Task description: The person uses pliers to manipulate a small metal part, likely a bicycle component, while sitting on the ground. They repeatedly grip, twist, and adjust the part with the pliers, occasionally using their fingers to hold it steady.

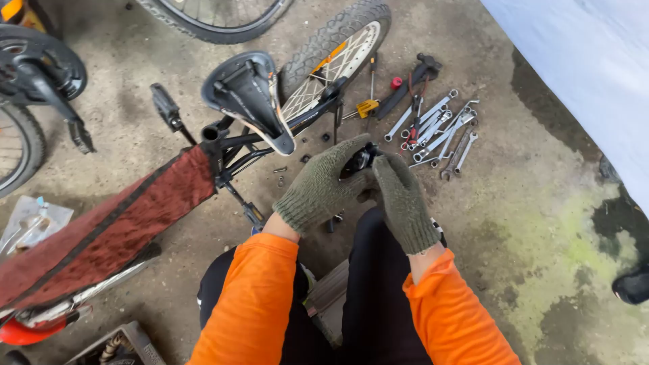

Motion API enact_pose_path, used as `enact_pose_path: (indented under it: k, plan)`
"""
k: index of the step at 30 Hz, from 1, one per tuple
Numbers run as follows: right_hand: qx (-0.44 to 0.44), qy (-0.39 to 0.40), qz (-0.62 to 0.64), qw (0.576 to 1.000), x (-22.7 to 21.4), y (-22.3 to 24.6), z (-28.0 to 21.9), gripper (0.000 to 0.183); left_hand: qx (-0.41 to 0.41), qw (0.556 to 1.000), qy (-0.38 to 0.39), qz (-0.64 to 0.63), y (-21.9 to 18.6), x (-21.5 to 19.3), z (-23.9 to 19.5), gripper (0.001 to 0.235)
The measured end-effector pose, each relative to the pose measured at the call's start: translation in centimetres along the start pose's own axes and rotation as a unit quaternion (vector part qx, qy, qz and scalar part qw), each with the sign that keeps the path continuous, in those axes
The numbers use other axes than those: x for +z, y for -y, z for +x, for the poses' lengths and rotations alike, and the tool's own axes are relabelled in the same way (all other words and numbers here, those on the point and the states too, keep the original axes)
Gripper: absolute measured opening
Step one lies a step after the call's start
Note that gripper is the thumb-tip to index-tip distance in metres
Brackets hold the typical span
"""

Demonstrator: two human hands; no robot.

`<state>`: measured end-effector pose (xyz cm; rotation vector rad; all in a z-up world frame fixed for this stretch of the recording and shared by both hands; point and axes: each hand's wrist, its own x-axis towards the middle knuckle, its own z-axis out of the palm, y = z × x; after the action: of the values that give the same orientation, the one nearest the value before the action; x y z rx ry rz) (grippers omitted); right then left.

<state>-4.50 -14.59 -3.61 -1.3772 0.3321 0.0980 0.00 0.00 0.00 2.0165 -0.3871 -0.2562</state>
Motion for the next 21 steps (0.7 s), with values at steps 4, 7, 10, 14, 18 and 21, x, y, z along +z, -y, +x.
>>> enact_pose_path:
  k: [4,7,10,14,18,21]
  plan:
    - [-0.033,0.037,0.078,0.996,-4.5,-2.1,2.7,0.041,0.001,0.996,0.001,-0.087,0.8,1.2,2.8,0.055]
    - [-0.031,0.076,0.104,0.991,-5.4,-1.7,3.4,0.039,-0.034,0.974,-0.063,-0.213,1.6,1.2,4.2,0.057]
    - [0.077,0.014,0.028,0.997,-5.0,0.6,4.2,0.040,-0.081,0.935,-0.116,-0.325,0.7,-0.7,5.6,0.062]
    - [0.126,-0.060,-0.017,0.990,-6.2,-2.8,6.5,0.038,-0.149,0.904,-0.130,-0.379,0.5,-2.0,6.0,0.056]
    - [0.157,-0.044,-0.057,0.985,-7.3,-6.2,8.1,0.038,-0.192,0.879,-0.128,-0.418,0.1,-1.3,6.1,0.057]
    - [0.169,-0.039,-0.108,0.979,-7.4,-6.9,8.8,0.036,-0.207,0.897,-0.135,-0.366,0.7,-0.8,6.8,0.059]
